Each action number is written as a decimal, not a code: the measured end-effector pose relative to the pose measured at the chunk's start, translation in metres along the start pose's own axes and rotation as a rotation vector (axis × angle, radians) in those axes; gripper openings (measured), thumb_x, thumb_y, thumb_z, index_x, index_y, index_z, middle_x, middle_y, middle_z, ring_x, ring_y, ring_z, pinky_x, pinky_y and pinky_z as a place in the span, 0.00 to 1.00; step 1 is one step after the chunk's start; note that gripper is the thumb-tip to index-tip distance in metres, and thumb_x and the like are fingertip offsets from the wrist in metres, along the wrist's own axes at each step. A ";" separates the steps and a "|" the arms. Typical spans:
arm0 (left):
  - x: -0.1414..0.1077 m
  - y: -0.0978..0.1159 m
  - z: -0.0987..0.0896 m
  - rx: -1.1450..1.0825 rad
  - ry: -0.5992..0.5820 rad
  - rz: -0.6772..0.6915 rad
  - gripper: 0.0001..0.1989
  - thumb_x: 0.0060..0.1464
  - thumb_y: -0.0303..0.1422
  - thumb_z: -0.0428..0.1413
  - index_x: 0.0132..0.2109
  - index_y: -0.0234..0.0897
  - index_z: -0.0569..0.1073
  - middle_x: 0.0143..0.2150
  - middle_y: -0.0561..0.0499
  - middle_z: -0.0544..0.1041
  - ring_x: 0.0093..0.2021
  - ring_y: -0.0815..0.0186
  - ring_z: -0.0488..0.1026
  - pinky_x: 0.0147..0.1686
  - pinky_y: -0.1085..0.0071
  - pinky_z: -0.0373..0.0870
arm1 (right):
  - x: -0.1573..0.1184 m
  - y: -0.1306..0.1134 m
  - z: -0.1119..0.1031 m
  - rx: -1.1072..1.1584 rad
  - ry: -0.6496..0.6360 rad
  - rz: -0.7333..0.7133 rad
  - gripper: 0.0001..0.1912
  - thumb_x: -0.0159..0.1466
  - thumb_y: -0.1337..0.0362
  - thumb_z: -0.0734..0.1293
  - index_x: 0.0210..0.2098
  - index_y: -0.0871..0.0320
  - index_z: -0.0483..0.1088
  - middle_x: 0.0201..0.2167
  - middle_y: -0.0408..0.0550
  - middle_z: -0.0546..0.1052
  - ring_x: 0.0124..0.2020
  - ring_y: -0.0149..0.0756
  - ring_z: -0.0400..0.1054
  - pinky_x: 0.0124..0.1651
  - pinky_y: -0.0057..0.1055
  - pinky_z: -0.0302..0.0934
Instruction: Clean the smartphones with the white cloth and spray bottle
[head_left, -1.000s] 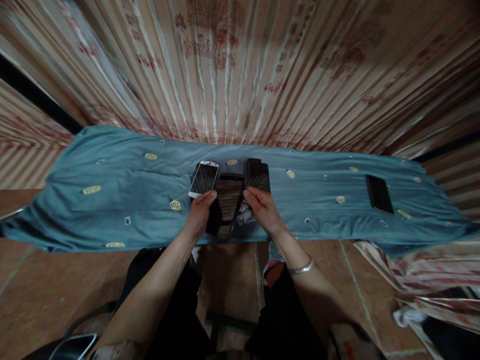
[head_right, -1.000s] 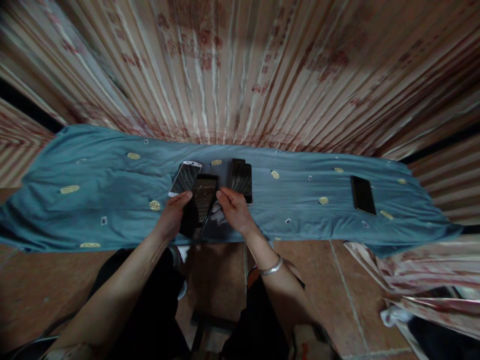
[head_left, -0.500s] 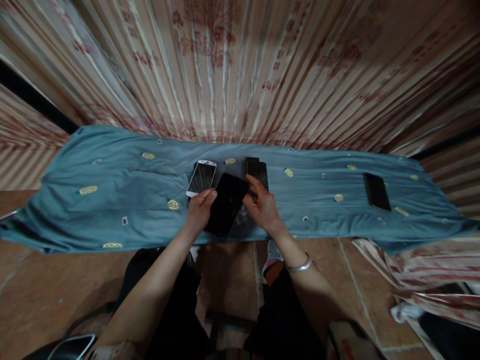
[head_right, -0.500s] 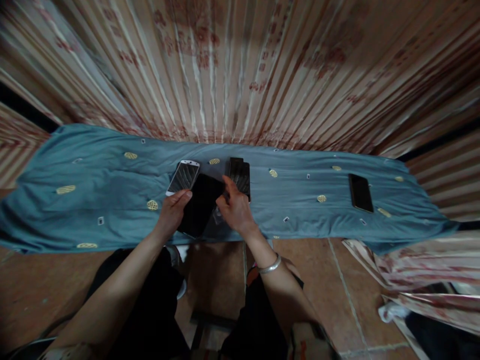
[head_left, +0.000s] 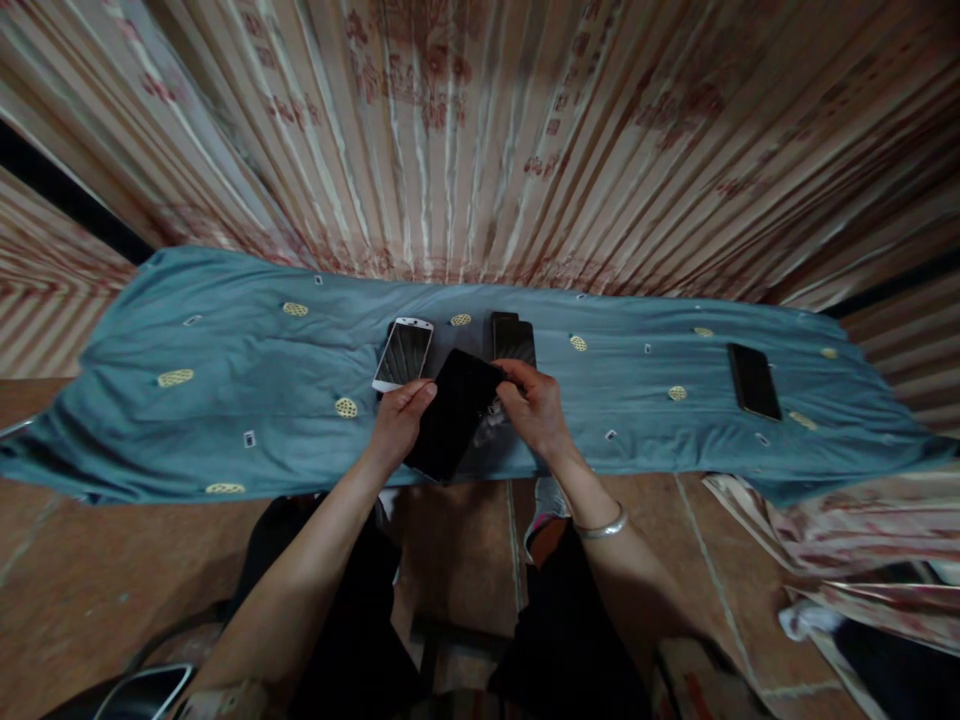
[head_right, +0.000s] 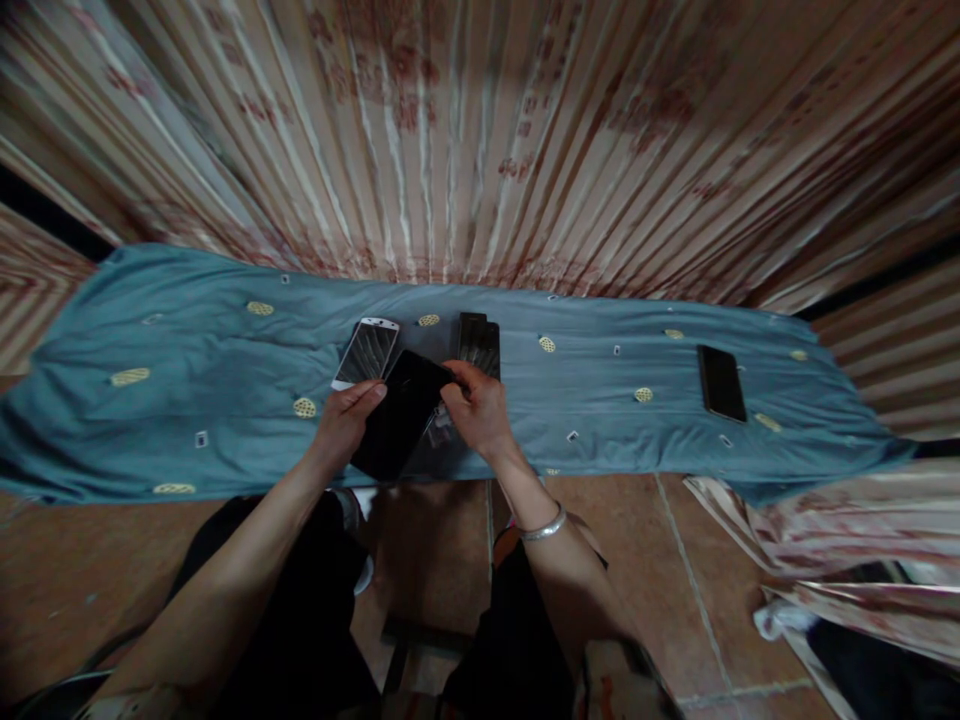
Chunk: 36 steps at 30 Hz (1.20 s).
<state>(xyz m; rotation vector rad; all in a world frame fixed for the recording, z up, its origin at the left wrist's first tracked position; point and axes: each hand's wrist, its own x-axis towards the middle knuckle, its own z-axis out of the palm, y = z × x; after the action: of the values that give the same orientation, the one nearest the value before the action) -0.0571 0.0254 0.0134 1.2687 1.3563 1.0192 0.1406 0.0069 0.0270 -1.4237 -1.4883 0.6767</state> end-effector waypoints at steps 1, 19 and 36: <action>0.000 0.000 0.001 -0.026 -0.005 -0.010 0.16 0.47 0.47 0.59 0.29 0.38 0.77 0.25 0.55 0.68 0.31 0.64 0.65 0.37 0.68 0.63 | 0.001 0.000 -0.001 0.008 -0.004 0.002 0.17 0.57 0.64 0.62 0.42 0.58 0.78 0.28 0.42 0.78 0.27 0.32 0.69 0.33 0.27 0.63; -0.006 0.006 0.011 -0.395 -0.077 -0.160 0.21 0.37 0.51 0.69 0.26 0.39 0.75 0.22 0.55 0.72 0.30 0.64 0.71 0.33 0.69 0.67 | 0.007 0.013 0.002 0.362 0.011 0.158 0.14 0.54 0.60 0.64 0.34 0.55 0.80 0.27 0.40 0.77 0.27 0.31 0.67 0.32 0.27 0.62; 0.011 -0.006 0.004 -0.626 0.090 -0.074 0.21 0.39 0.47 0.71 0.34 0.36 0.77 0.34 0.49 0.82 0.46 0.57 0.79 0.49 0.64 0.72 | -0.002 -0.006 0.007 0.354 -0.474 0.156 0.30 0.57 0.35 0.69 0.23 0.56 0.73 0.20 0.38 0.70 0.23 0.27 0.61 0.27 0.25 0.56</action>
<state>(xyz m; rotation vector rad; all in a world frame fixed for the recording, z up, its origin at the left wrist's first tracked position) -0.0537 0.0355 0.0053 0.7055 1.0169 1.3255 0.1316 0.0051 0.0285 -1.1574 -1.5169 1.3760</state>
